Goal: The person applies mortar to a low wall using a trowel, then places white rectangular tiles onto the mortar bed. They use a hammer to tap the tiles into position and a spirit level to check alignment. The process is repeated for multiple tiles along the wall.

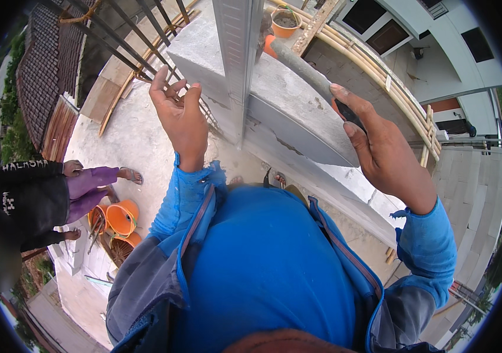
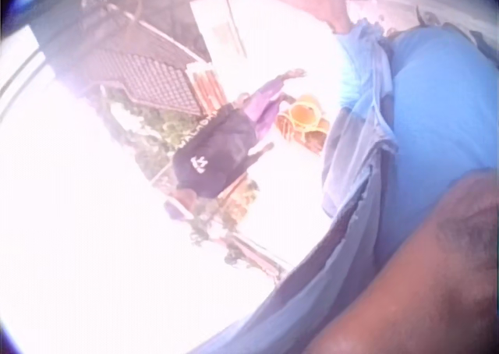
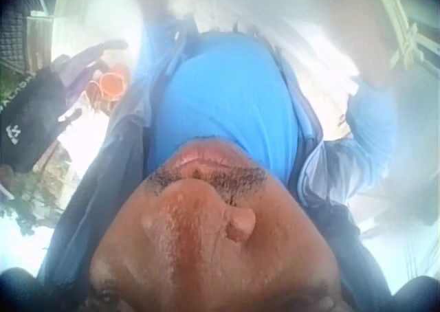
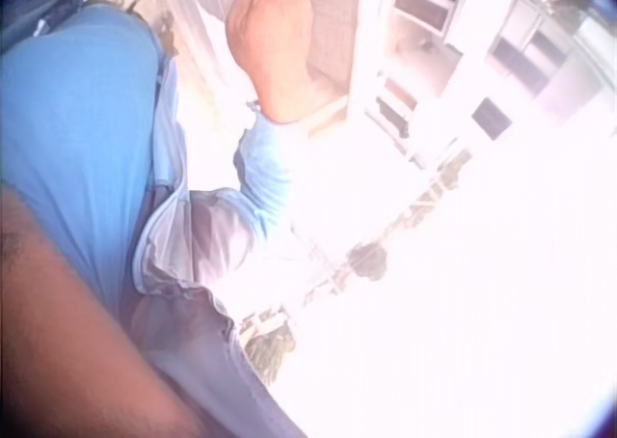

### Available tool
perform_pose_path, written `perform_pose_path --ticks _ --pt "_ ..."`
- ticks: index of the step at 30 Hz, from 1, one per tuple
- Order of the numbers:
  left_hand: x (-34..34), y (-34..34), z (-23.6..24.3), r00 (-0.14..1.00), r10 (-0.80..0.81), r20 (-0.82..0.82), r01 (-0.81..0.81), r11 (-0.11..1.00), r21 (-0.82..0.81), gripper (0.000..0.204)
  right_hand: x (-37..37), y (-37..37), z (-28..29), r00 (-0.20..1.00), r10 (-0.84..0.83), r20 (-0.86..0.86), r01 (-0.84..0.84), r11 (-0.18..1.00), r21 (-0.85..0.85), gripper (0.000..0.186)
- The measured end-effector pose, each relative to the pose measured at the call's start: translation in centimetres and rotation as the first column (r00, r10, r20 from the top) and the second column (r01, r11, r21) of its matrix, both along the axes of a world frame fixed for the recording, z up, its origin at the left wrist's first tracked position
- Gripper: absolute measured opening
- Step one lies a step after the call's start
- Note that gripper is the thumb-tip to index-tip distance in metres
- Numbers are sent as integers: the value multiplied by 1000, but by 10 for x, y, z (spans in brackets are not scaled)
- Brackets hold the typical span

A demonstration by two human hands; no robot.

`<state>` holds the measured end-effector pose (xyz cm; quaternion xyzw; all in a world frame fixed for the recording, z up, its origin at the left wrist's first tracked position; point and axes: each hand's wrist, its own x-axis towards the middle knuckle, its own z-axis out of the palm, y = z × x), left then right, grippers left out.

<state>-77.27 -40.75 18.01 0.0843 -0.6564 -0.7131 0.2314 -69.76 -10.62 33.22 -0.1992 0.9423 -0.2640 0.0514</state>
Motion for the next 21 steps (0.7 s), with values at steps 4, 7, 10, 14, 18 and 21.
perform_pose_path --ticks 4,7,10,14,18,21 --pt "-12 -37 21 967 -221 -130 79 736 -672 70 0 -3 19 999 -5 -41 5 1000 0 47" --pt "-27 -52 27 903 -429 37 253 457 -853 76 -1 -4 23 969 34 -247 -23 999 46 44" --pt "-36 -53 19 885 -464 20 222 385 -896 81 0 -1 10 963 24 -269 -32 999 -26 45" --pt "-39 -51 11 889 -459 7 210 393 -896 85 7 -3 3 995 -20 -97 30 994 106 47" --pt "-36 -52 8 914 -405 25 202 403 -893 90 17 6 6 991 -51 -127 58 997 53 46" --pt "-43 -52 3 898 -440 -22 174 399 -900 84 27 16 -4 982 -39 -182 31 998 -48 45"
